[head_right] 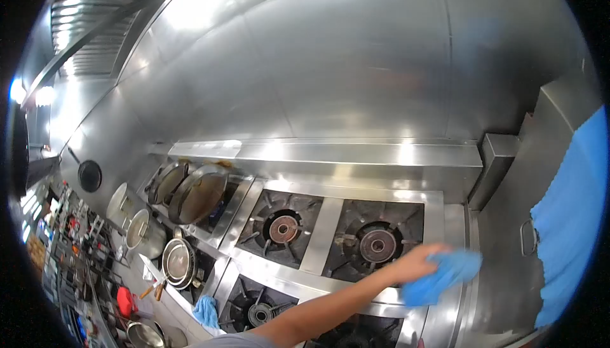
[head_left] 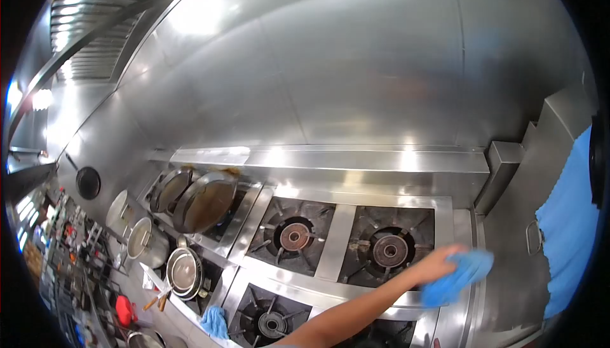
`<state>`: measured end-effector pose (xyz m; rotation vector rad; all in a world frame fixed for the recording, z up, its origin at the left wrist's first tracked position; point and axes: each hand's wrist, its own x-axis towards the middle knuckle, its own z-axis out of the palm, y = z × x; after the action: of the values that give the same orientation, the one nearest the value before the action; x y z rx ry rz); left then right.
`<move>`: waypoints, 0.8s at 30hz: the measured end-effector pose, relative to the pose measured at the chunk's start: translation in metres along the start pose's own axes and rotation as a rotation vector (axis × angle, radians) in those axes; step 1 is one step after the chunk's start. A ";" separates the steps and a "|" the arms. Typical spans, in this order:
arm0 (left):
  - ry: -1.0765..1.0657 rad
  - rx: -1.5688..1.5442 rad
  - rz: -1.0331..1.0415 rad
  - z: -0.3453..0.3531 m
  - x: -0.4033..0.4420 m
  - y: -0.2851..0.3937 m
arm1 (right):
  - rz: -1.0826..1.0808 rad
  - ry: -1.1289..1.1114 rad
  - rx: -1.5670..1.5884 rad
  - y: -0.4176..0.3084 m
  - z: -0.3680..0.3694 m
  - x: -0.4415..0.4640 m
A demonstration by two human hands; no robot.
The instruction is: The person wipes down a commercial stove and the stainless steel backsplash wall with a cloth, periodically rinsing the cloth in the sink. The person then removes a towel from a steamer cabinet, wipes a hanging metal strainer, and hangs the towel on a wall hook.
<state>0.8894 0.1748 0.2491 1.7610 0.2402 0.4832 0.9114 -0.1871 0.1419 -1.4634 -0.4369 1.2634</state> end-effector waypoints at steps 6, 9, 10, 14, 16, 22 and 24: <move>0.235 -0.565 -0.602 0.023 -0.313 -0.027 | -0.019 -0.443 -0.050 -0.015 0.066 -0.017; 0.636 -0.889 -0.647 0.026 -0.434 -0.051 | 0.048 -0.494 -0.112 -0.006 0.102 -0.036; 0.625 -0.893 -0.634 0.020 -0.451 -0.045 | 0.036 -0.486 -0.120 0.000 0.109 -0.040; 0.846 -0.918 -0.516 -0.006 -0.476 -0.014 | 0.030 -0.574 -0.212 0.006 0.133 -0.058; 0.909 -0.812 -0.387 -0.037 -0.464 0.002 | 0.032 -0.592 -0.203 0.003 0.148 -0.060; 1.213 -0.593 -0.036 -0.172 -0.421 0.039 | 0.031 -0.520 -0.283 0.002 0.178 -0.081; 1.270 -0.481 0.077 -0.233 -0.406 0.045 | 0.020 -0.488 -0.286 0.002 0.174 -0.089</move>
<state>0.4197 0.2017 0.2565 0.7934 0.8504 1.5339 0.7285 -0.1763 0.2102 -1.3826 -0.9611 1.6276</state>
